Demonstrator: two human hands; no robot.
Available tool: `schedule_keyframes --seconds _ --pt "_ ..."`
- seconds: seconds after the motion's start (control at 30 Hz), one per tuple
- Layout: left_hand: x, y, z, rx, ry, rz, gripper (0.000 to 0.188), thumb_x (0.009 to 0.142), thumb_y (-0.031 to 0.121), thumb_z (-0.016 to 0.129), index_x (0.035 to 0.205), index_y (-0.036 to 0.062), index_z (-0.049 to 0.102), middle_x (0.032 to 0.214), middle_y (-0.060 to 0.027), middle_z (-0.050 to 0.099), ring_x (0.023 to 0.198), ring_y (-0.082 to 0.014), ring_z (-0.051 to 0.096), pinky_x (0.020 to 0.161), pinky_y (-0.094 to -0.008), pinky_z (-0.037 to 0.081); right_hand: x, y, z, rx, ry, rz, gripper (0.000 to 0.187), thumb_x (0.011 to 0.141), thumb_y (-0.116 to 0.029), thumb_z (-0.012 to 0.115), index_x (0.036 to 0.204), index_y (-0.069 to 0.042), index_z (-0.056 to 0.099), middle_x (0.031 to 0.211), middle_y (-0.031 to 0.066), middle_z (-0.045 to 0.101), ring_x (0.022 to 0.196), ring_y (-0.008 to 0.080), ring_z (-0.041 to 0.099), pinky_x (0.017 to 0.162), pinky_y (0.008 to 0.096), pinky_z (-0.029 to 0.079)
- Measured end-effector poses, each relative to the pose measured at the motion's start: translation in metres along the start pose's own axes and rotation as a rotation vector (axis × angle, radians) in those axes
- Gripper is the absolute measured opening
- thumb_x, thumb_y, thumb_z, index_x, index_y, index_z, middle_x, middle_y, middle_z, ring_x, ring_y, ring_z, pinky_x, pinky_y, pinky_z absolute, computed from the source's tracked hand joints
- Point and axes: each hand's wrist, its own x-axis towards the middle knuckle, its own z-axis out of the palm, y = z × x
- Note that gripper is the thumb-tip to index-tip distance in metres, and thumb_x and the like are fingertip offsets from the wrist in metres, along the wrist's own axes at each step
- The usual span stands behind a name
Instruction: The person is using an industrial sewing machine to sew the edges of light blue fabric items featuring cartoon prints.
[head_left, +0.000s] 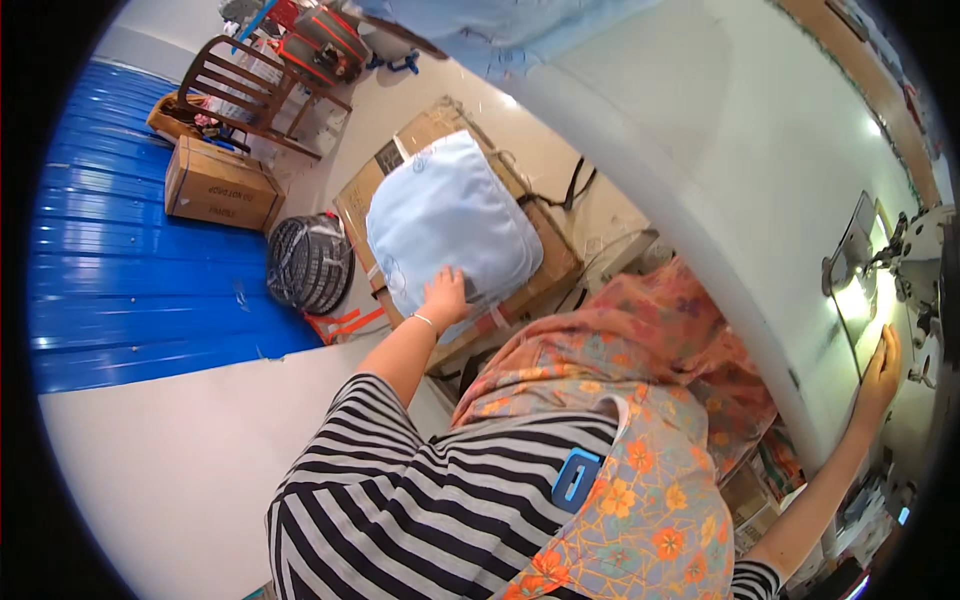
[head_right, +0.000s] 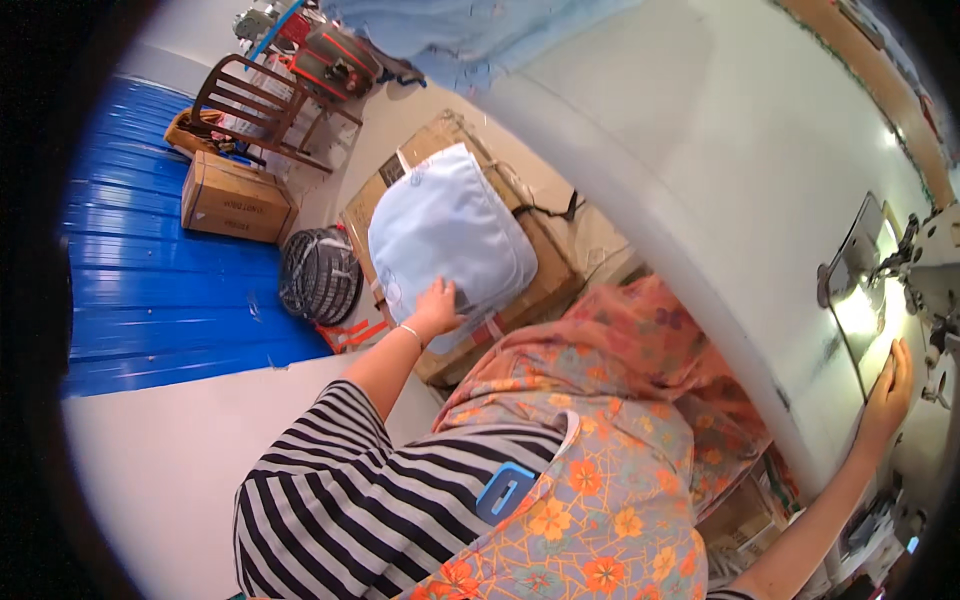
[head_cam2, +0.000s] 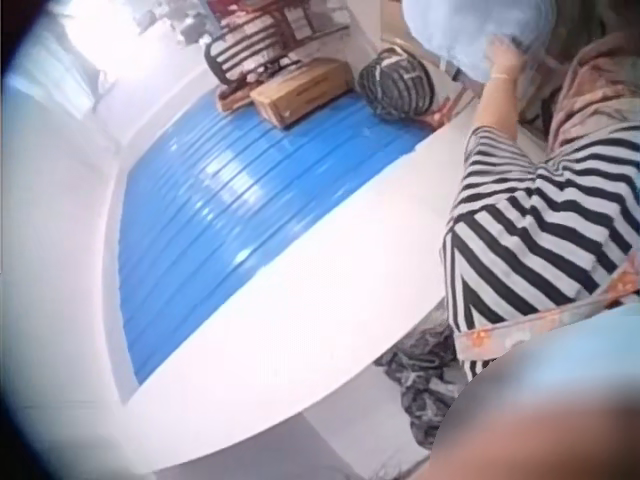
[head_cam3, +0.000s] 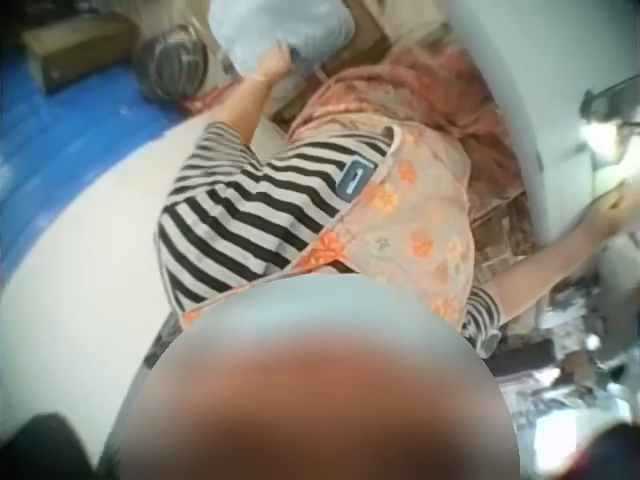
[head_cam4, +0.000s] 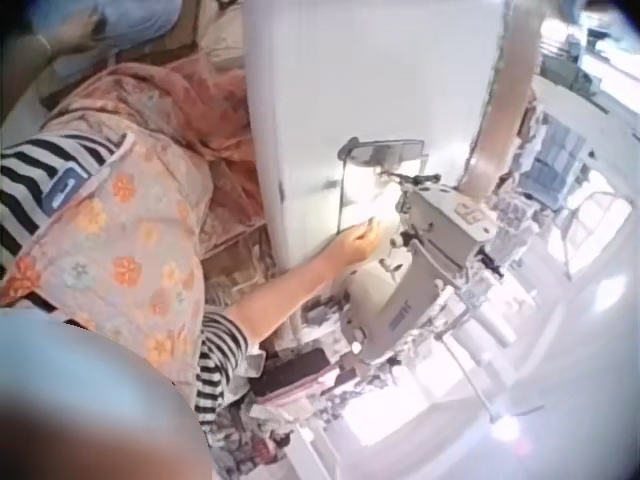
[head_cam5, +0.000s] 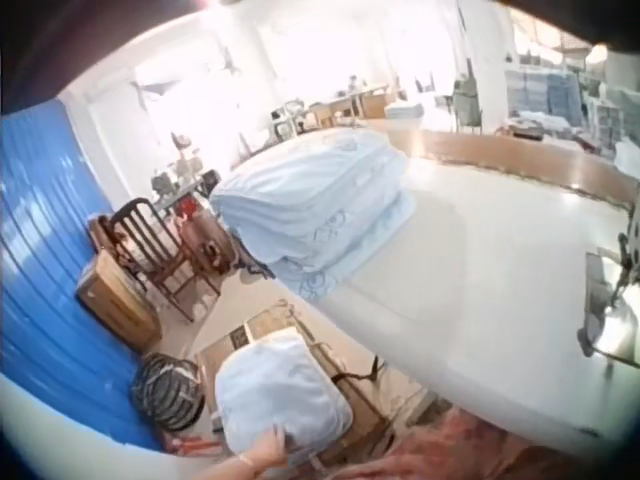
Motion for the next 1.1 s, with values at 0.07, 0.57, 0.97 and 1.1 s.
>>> schedule_keyframes --seconds 0.07,0.57,0.97,1.1 --pt "-0.012 0.030 -0.058 -0.027 0.277 0.226 0.077 0.086 0.029 0.069 0.149 0.0045 0.034 0.156 -0.0219 0.029 0.146 -0.0366 0.026 0.116 -0.0547 0.027 -0.002 0.002 0.005 0.012 0.016 0.010 0.030 0.102 -0.011 0.049 0.128 -0.001 0.060 0.137 0.0130 0.058 0.127 0.0240 0.054 0.107 0.0339 0.040" --pt "-0.073 0.101 -0.451 0.109 1.239 0.509 0.048 0.087 0.028 0.065 0.126 -0.0012 0.061 0.117 -0.0221 0.067 0.108 -0.0384 0.064 0.096 -0.0403 0.049 -0.006 -0.056 -0.008 0.035 0.072 0.045 0.026 0.098 -0.005 0.051 0.120 -0.001 0.064 0.129 0.0122 0.063 0.118 0.0256 0.058 0.102 0.0345 0.043" --pt "-0.059 0.068 -0.479 0.151 1.421 0.578 0.031 0.095 0.028 0.056 0.103 0.0008 0.070 0.102 -0.0234 0.070 0.094 -0.0354 0.068 0.085 -0.0437 0.053 -0.013 -0.040 -0.005 0.089 0.110 -0.004 0.027 0.092 -0.001 0.055 0.116 -0.003 0.066 0.129 0.0151 0.062 0.122 0.0305 0.057 0.107 0.0387 0.042" --pt "-0.063 0.110 -0.477 0.225 1.839 0.956 0.024 0.096 0.009 0.054 0.116 0.0031 0.067 0.112 -0.0185 0.069 0.099 -0.0320 0.067 0.088 -0.0420 0.052 -0.028 -0.059 -0.009 0.118 0.357 -0.175 0.027 0.089 0.003 0.058 0.115 -0.002 0.065 0.125 0.0134 0.062 0.120 0.0279 0.058 0.103 0.0356 0.045"
